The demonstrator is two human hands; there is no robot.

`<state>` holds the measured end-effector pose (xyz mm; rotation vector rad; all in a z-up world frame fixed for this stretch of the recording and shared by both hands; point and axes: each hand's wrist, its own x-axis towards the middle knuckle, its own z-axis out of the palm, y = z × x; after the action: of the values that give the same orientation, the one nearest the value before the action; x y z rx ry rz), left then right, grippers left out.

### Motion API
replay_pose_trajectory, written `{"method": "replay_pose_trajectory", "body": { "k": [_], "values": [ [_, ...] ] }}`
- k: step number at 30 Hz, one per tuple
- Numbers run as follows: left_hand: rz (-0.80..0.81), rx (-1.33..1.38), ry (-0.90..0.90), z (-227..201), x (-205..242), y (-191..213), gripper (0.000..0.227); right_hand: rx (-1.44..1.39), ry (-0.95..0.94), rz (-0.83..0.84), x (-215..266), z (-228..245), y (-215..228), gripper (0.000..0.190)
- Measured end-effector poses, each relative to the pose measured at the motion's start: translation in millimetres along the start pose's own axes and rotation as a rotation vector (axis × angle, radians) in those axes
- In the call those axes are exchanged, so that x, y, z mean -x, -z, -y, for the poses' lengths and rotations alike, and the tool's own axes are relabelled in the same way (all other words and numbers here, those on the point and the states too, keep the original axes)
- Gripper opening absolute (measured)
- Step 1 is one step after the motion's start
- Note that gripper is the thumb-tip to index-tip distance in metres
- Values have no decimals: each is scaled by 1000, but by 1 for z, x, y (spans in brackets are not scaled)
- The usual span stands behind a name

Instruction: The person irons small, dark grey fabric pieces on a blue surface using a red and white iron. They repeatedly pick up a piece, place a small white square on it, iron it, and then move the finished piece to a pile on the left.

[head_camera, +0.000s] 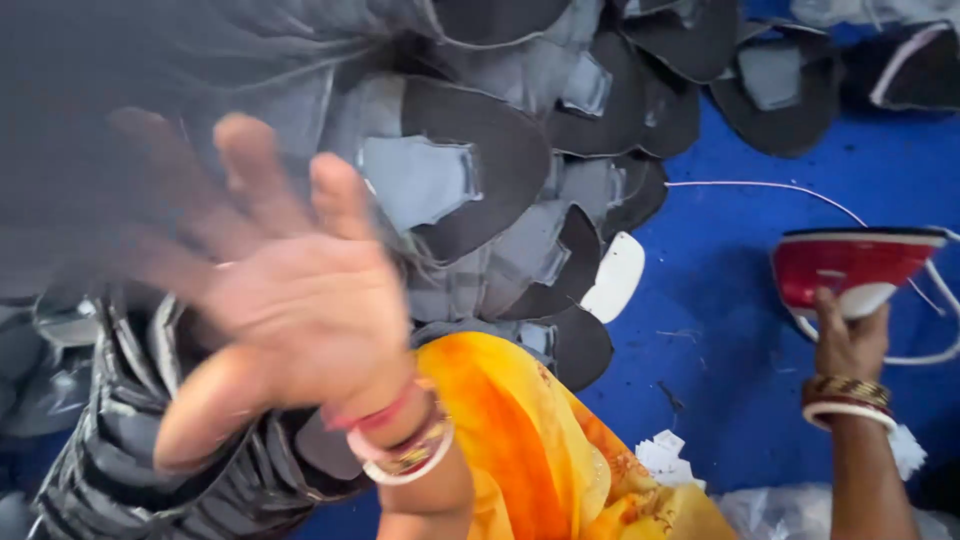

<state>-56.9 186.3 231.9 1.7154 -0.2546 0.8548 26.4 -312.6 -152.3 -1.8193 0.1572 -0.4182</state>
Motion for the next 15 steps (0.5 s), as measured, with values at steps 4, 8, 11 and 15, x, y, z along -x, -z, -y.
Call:
{"method": "replay_pose_trajectory", "body": {
  "k": [4, 8, 11, 15],
  "values": [
    [-72, -56, -59, 15, -4, 14, 53, -14, -30, -34, 7, 37, -9, 55],
    [42, -842, -2, 63, -16, -21, 63, 154, -66, -46, 3, 30, -6, 45],
    [153, -1079, -64, 83, -18, -61, 55, 132, -110, -41, 5, 41, -10, 44],
    [301, -1277, -209, 130, -19, -94, 38, 14, -168, -34, 1, 43, -11, 47]
  ]
}}
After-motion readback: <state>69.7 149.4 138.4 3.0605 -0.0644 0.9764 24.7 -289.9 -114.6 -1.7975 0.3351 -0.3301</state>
